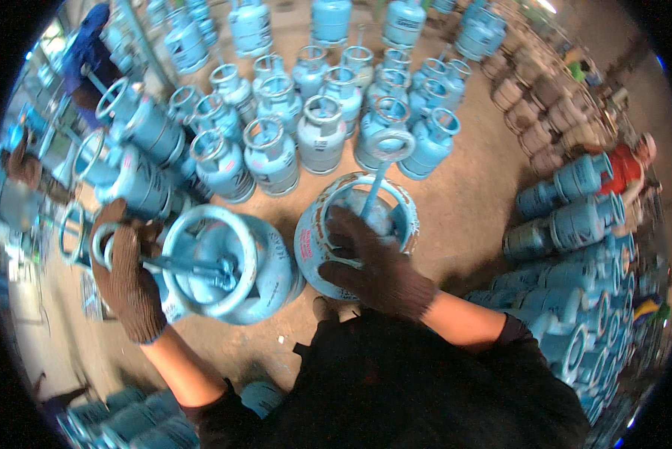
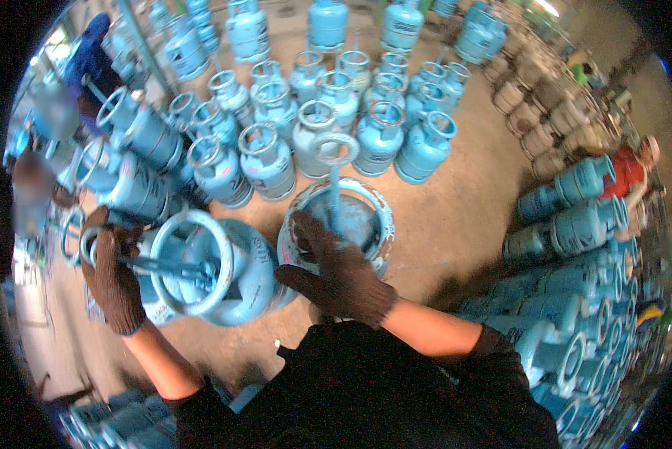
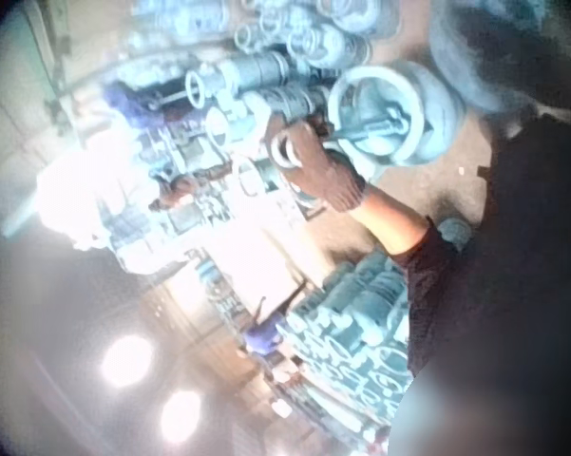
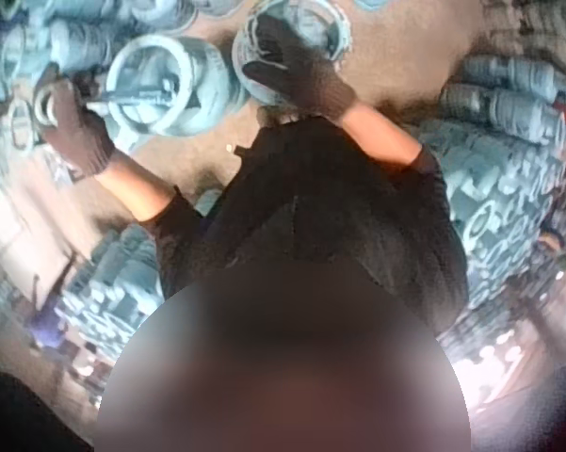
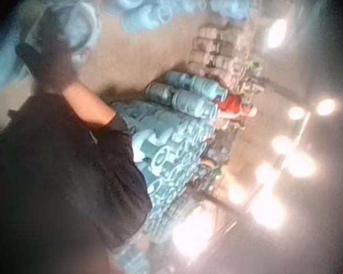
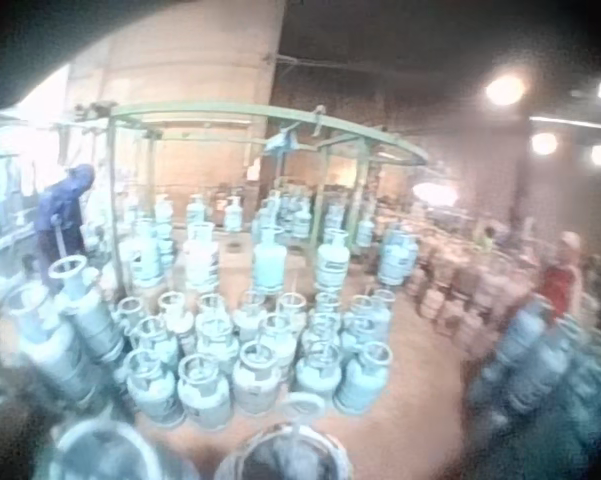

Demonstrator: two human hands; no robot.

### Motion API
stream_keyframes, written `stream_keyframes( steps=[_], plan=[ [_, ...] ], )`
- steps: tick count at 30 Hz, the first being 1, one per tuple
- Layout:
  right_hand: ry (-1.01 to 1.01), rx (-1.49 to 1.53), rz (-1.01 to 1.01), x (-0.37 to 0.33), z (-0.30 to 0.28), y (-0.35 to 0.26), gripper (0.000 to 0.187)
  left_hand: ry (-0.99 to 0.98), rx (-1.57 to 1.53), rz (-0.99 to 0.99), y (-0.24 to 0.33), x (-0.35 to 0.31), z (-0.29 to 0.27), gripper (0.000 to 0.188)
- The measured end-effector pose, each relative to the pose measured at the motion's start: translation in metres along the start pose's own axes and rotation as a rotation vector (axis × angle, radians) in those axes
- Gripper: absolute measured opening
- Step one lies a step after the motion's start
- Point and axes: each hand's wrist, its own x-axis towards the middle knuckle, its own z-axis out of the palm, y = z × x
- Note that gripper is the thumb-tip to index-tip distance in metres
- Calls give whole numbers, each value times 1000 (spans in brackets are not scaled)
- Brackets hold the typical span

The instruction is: The person repeatedly picks up light blue gas cylinders, inserts metal handles into the valve openings, and places the cylinders upright in rows. The person also moves cylinders to different locations within the warehouse and retrieves handles from a nearby pile.

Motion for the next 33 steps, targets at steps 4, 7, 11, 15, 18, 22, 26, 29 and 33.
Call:
stream_keyframes(
  steps=[4, 7, 11, 15, 18, 22, 26, 29, 33],
  plan=[
    [-98, -452, -64, 59, 20, 79, 59, 1, 58, 59, -1, -1, 1, 56],
    [-282, 309, 24, 104, 34, 98, 13, 3, 50, 58, 0, -1, 9, 54],
    [-271, 396, 112, 92, 40, 100, 15, -57, 66, 53, 0, 1, 17, 58],
    [-230, 256, -36, 9, -10, 130, 16, -73, 174, 66, -6, 3, 16, 62],
    [14, -676, -390, -46, -86, 153, 24, -32, 133, 48, -9, 2, 16, 58],
    [153, 574, 484, -91, -200, 183, 25, 70, 263, 52, -5, -3, 31, 52],
    [313, 711, 690, -114, -268, 241, 23, 140, 333, 32, 2, -6, 61, 52],
    [363, 614, 614, -121, -292, 293, 25, 199, 371, 48, 2, -5, 79, 51],
    [334, 598, 749, -166, -338, 377, 23, 255, 384, 12, 1, -5, 85, 48]
  ],
)
